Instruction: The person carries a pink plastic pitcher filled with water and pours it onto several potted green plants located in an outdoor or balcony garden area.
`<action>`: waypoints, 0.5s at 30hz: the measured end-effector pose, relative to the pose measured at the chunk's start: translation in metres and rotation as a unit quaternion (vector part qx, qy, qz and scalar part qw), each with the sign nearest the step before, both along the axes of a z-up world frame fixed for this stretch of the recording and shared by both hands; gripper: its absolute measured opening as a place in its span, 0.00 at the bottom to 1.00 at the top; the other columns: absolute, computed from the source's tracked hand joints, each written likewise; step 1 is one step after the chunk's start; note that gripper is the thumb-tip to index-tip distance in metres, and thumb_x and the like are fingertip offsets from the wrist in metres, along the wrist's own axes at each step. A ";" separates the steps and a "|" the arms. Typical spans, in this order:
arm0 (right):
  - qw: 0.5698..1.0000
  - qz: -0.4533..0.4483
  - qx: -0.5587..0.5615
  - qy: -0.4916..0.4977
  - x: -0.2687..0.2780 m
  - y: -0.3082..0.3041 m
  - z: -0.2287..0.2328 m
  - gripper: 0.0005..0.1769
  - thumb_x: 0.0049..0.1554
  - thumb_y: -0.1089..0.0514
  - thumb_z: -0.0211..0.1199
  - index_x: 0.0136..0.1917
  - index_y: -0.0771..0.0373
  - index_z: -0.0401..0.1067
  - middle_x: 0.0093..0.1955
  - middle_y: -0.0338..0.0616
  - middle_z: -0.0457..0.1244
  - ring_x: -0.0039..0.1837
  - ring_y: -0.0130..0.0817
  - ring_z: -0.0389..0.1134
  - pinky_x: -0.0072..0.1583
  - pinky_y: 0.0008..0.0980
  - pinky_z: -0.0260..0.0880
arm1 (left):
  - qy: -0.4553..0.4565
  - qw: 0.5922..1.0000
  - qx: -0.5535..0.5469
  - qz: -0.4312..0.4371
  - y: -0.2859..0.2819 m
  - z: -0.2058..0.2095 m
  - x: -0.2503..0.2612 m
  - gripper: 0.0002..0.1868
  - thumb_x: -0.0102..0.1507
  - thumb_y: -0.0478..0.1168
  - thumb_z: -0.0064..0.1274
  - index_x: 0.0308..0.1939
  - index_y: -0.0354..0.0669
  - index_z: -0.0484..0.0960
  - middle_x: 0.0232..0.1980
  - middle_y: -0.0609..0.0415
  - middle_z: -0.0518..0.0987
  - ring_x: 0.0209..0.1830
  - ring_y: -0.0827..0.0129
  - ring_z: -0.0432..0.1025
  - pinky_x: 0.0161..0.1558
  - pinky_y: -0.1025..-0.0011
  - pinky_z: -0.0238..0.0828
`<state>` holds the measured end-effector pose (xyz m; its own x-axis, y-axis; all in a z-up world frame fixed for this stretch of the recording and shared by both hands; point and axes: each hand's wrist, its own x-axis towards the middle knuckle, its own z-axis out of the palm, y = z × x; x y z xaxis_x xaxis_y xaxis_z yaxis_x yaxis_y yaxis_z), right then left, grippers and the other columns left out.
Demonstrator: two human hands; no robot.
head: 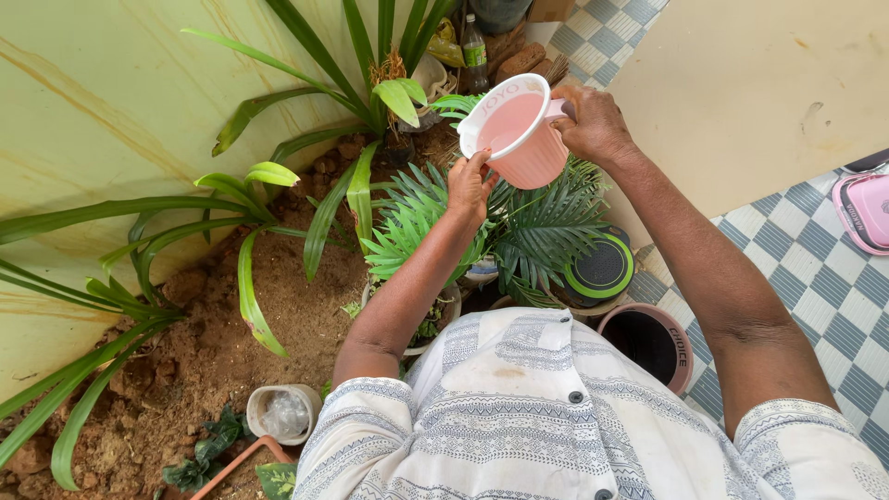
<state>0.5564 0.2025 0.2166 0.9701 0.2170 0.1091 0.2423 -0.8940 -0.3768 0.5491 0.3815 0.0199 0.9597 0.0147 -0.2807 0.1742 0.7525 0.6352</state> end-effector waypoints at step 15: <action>0.999 0.034 -0.030 -0.030 0.020 0.009 0.006 0.23 0.58 0.63 0.67 0.67 0.59 0.72 0.57 0.53 0.69 0.60 0.47 0.71 0.63 0.49 0.69 | 0.025 0.996 -0.068 0.044 -0.009 -0.007 0.014 0.16 0.63 0.39 0.56 0.52 0.35 0.75 0.52 0.50 0.73 0.52 0.64 0.68 0.59 0.52 0.67</action>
